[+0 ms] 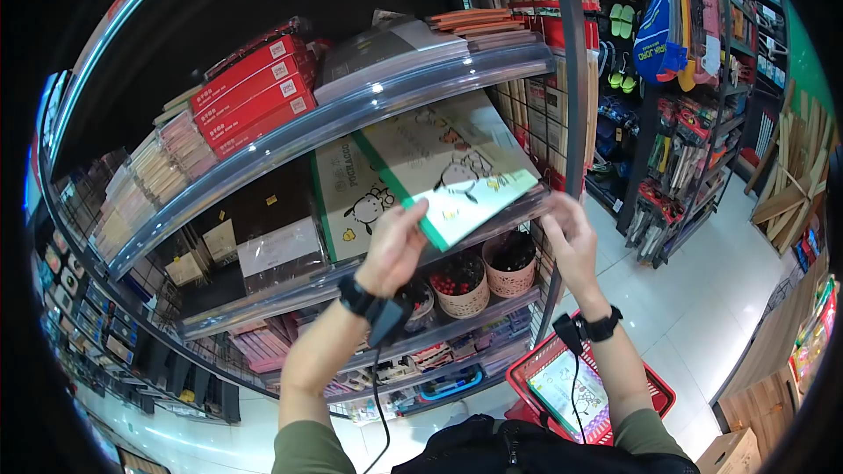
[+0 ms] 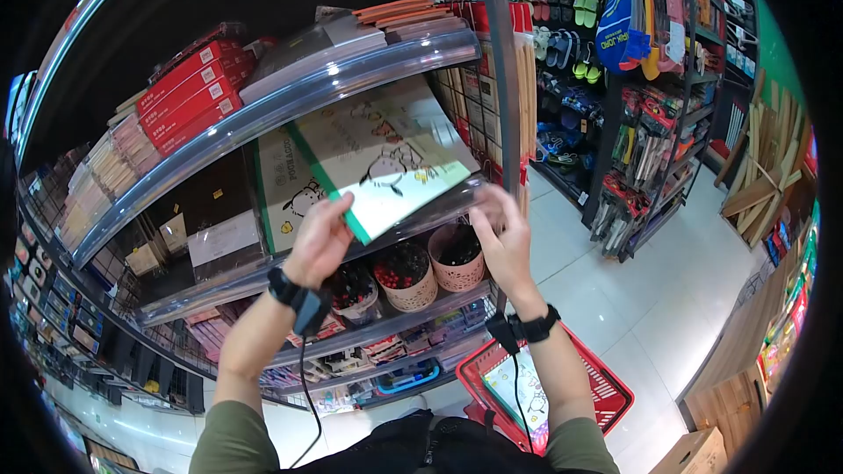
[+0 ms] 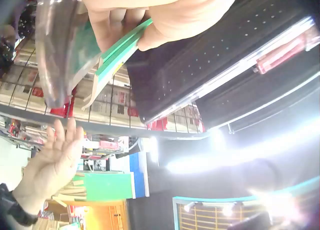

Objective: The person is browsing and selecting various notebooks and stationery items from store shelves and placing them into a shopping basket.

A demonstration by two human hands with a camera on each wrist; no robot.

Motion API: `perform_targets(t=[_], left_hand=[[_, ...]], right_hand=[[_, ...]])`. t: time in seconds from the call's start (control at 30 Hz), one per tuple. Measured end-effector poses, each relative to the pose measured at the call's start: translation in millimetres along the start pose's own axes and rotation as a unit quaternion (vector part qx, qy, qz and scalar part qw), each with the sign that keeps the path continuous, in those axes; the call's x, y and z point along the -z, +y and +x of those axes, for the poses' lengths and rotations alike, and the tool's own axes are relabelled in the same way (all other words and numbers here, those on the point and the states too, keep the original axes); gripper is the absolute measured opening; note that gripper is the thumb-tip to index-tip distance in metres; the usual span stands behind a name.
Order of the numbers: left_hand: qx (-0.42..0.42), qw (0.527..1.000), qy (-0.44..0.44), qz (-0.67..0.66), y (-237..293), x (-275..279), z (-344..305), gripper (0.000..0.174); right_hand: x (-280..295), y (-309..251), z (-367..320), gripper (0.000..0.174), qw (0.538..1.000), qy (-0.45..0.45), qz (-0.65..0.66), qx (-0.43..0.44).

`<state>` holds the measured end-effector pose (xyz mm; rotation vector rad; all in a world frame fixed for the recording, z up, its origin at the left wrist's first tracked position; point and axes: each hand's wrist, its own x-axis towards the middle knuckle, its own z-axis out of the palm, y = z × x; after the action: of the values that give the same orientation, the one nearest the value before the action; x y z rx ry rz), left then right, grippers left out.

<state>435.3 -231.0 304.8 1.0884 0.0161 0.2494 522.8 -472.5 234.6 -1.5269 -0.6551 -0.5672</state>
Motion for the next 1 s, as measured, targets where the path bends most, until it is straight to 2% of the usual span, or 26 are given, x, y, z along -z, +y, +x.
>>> perform_targets(t=[0.03,0.07,0.1,0.17,0.23,0.3,0.37,0.4,0.43,0.47,0.5,0.53,0.57,0.6,0.73,0.83,1.0], left_hand=[[-0.024,1.0,0.006,0.015,-7,-8,-16,0.025],[-0.022,1.0,0.006,0.011,-17,-8,-28,0.026],[-0.017,1.0,0.006,0.007,-28,-8,-38,0.027],[-0.017,1.0,0.016,-0.015,-53,-11,-55,0.027],[-0.005,0.999,0.039,0.008,-77,-14,-69,0.027],[-0.014,0.997,0.057,0.043,-98,-19,-80,0.026],[0.01,0.997,0.033,0.069,-108,-23,-89,0.026],[0.018,0.997,0.037,0.069,-110,-23,-93,0.026],[0.038,0.994,-0.004,0.104,-110,-24,-96,0.027],[0.058,0.988,-0.044,0.137,-110,-25,-98,0.028],[0.066,0.988,-0.039,0.135,-108,-28,-101,0.028],[0.096,0.973,-0.069,0.196,-105,-31,-103,0.028],[0.126,0.953,-0.101,0.256,-105,-32,-106,0.028],[0.099,0.959,-0.135,0.228,-112,-33,-107,0.027],[0.086,0.955,-0.192,0.207,-128,-38,-110,0.029],[0.124,0.94,-0.209,0.241,-126,-46,-111,0.029],[0.106,0.947,-0.229,0.201,-140,-50,-111,0.028]], right_hand=[[4,8,-13,0.043,0.984,-0.071,0.13,-0.101],[6,14,-26,0.045,0.936,-0.139,0.255,-0.199],[5,15,-37,0.054,0.905,-0.196,0.325,-0.194],[1,7,-57,0.058,0.857,-0.238,0.386,-0.243],[-1,12,-74,0.053,0.829,-0.251,0.427,-0.258],[2,6,-82,0.045,0.825,-0.158,0.433,-0.327],[-1,9,-91,0.037,0.854,-0.028,0.405,-0.325],[10,16,-99,0.048,0.831,-0.056,0.434,-0.344],[20,19,-106,0.048,0.829,-0.055,0.432,-0.352],[30,21,-113,0.048,0.832,-0.057,0.42,-0.36],[36,20,-120,0.049,0.834,-0.059,0.407,-0.368],[39,14,-121,0.04,0.86,-0.035,0.385,-0.333],[45,16,-126,0.04,0.857,-0.034,0.383,-0.344],[55,20,-131,0.04,0.857,-0.043,0.379,-0.347],[83,21,-147,0.042,0.85,-0.054,0.383,-0.358],[94,17,-157,0.043,0.85,-0.032,0.377,-0.367],[104,20,-169,0.043,0.856,-0.014,0.388,-0.342]])
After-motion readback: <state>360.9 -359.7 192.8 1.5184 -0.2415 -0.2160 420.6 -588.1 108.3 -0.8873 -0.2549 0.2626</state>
